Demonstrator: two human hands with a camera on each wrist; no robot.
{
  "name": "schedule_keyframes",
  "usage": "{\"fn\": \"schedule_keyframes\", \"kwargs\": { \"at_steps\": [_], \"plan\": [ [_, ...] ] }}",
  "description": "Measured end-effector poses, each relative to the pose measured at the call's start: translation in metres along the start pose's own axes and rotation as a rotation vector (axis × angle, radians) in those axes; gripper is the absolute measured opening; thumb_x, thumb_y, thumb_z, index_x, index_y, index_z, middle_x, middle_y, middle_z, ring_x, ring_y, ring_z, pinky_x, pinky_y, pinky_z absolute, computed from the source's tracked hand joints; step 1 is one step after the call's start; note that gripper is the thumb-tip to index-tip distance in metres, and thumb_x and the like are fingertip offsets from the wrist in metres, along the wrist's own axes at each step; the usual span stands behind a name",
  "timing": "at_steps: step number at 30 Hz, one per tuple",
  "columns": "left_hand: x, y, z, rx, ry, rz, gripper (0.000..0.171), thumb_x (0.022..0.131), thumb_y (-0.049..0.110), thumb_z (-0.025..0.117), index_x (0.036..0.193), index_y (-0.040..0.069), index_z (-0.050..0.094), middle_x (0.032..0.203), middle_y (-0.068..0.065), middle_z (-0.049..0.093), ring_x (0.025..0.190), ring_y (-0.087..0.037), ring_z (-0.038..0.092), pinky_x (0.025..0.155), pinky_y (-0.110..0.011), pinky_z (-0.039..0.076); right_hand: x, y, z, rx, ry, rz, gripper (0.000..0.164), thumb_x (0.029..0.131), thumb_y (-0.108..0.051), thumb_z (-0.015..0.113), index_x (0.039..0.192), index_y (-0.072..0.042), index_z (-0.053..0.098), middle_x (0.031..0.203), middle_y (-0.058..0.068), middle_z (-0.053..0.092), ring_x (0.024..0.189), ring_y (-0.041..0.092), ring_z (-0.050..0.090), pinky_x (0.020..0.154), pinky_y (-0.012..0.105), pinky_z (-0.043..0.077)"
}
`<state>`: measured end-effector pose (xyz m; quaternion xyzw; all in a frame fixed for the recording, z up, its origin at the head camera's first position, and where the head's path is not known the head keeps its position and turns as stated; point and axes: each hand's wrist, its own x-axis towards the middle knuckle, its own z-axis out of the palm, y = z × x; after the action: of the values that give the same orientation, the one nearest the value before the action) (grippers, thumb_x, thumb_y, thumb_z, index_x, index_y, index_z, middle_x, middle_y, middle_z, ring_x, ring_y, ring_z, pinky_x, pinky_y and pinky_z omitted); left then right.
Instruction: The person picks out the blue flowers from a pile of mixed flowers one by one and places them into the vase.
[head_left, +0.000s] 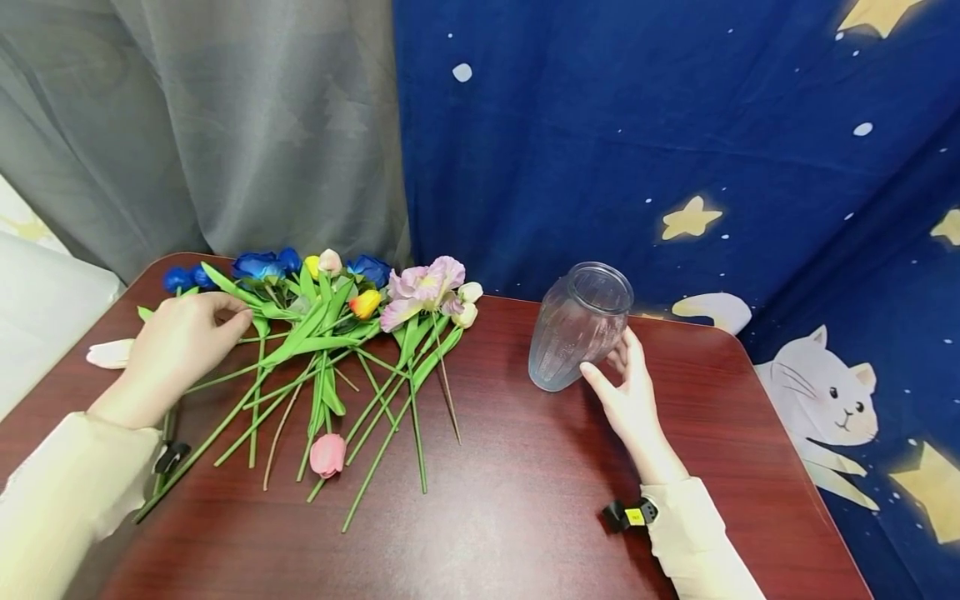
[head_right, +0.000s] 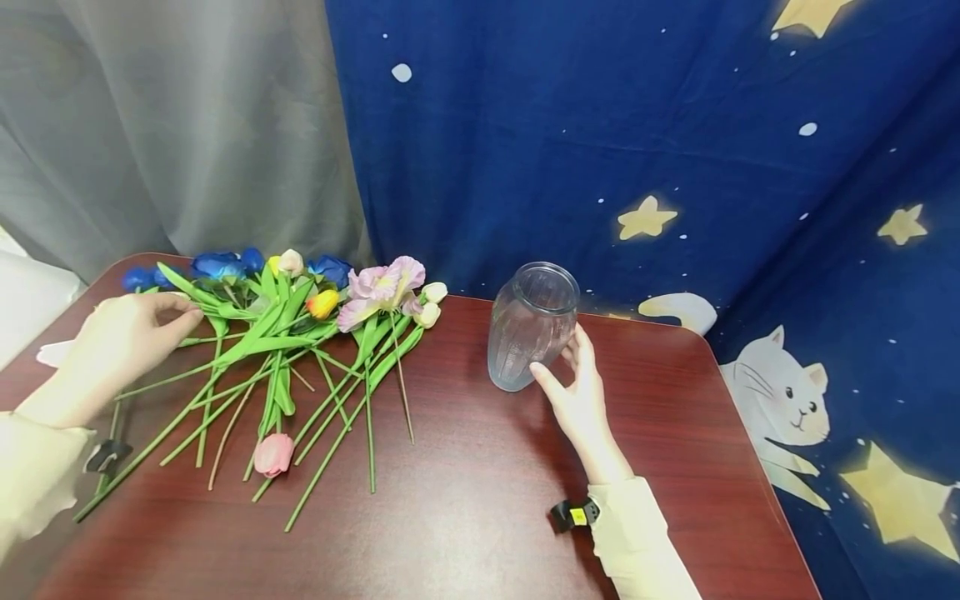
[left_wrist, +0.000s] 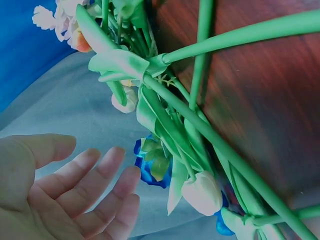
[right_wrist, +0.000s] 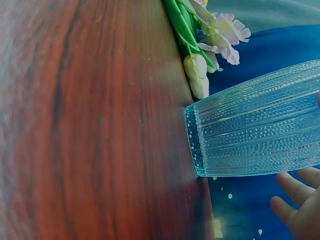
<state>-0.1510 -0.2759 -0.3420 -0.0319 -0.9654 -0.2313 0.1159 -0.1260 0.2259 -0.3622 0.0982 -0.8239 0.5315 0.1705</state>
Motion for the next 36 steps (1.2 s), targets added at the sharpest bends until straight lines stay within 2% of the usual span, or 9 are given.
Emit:
{"fn": "schedule_keyframes", "kwargs": {
  "at_steps": [7,15,18,21,24,26,29,31,36],
  "plan": [
    [0.018,0.007,0.003,-0.024,-0.004,-0.023,0.034,0.095,0.028,0.054,0.108,0.000,0.068,0.097,-0.022,0.066,0.071,-0.031,0.055,0.059,-0.043,0.040,0.000,0.001,0.001,0.019,0.005,0.001,0.071,0.086,0.006,0.065,0.145,0.007,0.025,0.139,0.030,0.041,0.117,0.040,0.049,0.101,0.052,0.033],
    [0.041,0.006,0.010,-0.072,-0.086,-0.069,0.041,0.098,0.033,0.051,0.116,-0.002,0.066,0.103,-0.024,0.064,0.064,-0.028,0.052,0.054,-0.038,0.036,-0.002,0.002,0.001,0.010,0.009,0.011,0.071,0.087,0.004,0.065,0.145,0.007,0.025,0.140,0.029,0.041,0.118,0.041,0.049,0.101,0.052,0.034],
    [0.046,0.004,0.014,-0.092,-0.103,-0.081,0.041,0.098,0.031,0.052,0.116,-0.003,0.065,0.107,-0.025,0.063,0.073,-0.030,0.054,0.058,-0.039,0.039,-0.003,0.003,0.001,0.017,0.010,0.010,0.070,0.087,0.004,0.065,0.145,0.007,0.025,0.140,0.029,0.041,0.118,0.041,0.049,0.101,0.053,0.034],
    [0.050,0.001,0.018,-0.120,-0.090,-0.079,0.037,0.097,0.026,0.054,0.113,-0.005,0.067,0.107,-0.027,0.063,0.077,-0.032,0.056,0.062,-0.041,0.041,-0.003,0.005,0.002,0.030,0.010,0.000,0.070,0.086,0.005,0.065,0.144,0.007,0.026,0.139,0.029,0.041,0.118,0.040,0.049,0.101,0.053,0.034],
    [0.053,0.001,0.022,-0.134,-0.060,-0.084,0.031,0.095,0.020,0.056,0.104,-0.006,0.070,0.095,-0.024,0.065,0.075,-0.032,0.056,0.062,-0.040,0.041,-0.002,0.006,0.002,0.036,0.011,-0.008,0.069,0.086,0.006,0.065,0.144,0.008,0.026,0.139,0.029,0.042,0.117,0.039,0.050,0.100,0.053,0.034],
    [0.055,0.001,0.025,-0.134,-0.043,-0.096,0.027,0.093,0.017,0.056,0.089,-0.006,0.071,0.077,-0.020,0.064,0.067,-0.030,0.054,0.058,-0.038,0.039,-0.002,0.006,0.002,0.031,0.012,-0.005,0.070,0.086,0.005,0.065,0.144,0.007,0.026,0.139,0.029,0.042,0.117,0.039,0.050,0.100,0.053,0.034],
    [0.056,0.000,0.028,-0.134,-0.022,-0.126,0.026,0.090,0.013,0.058,0.073,-0.002,0.070,0.060,-0.007,0.057,0.059,-0.025,0.050,0.054,-0.035,0.037,-0.003,0.005,0.002,0.021,0.014,0.002,0.070,0.086,0.005,0.065,0.144,0.007,0.027,0.139,0.029,0.042,0.117,0.039,0.050,0.101,0.052,0.034],
    [0.057,-0.001,0.031,-0.127,-0.019,-0.141,0.031,0.088,0.010,0.058,0.060,0.000,0.064,0.052,-0.003,0.051,0.054,-0.023,0.047,0.050,-0.034,0.036,-0.003,0.004,0.002,0.014,0.015,0.007,0.070,0.086,0.004,0.066,0.144,0.007,0.027,0.139,0.028,0.042,0.117,0.038,0.050,0.101,0.051,0.035],
    [0.056,-0.002,0.035,-0.116,-0.012,-0.163,0.039,0.083,0.006,0.056,0.046,0.010,0.048,0.044,-0.002,0.041,0.045,-0.022,0.042,0.046,-0.033,0.033,-0.003,0.003,0.002,0.008,0.016,0.010,0.069,0.087,0.004,0.066,0.144,0.007,0.027,0.139,0.029,0.042,0.117,0.038,0.050,0.100,0.051,0.035]
  ]
}}
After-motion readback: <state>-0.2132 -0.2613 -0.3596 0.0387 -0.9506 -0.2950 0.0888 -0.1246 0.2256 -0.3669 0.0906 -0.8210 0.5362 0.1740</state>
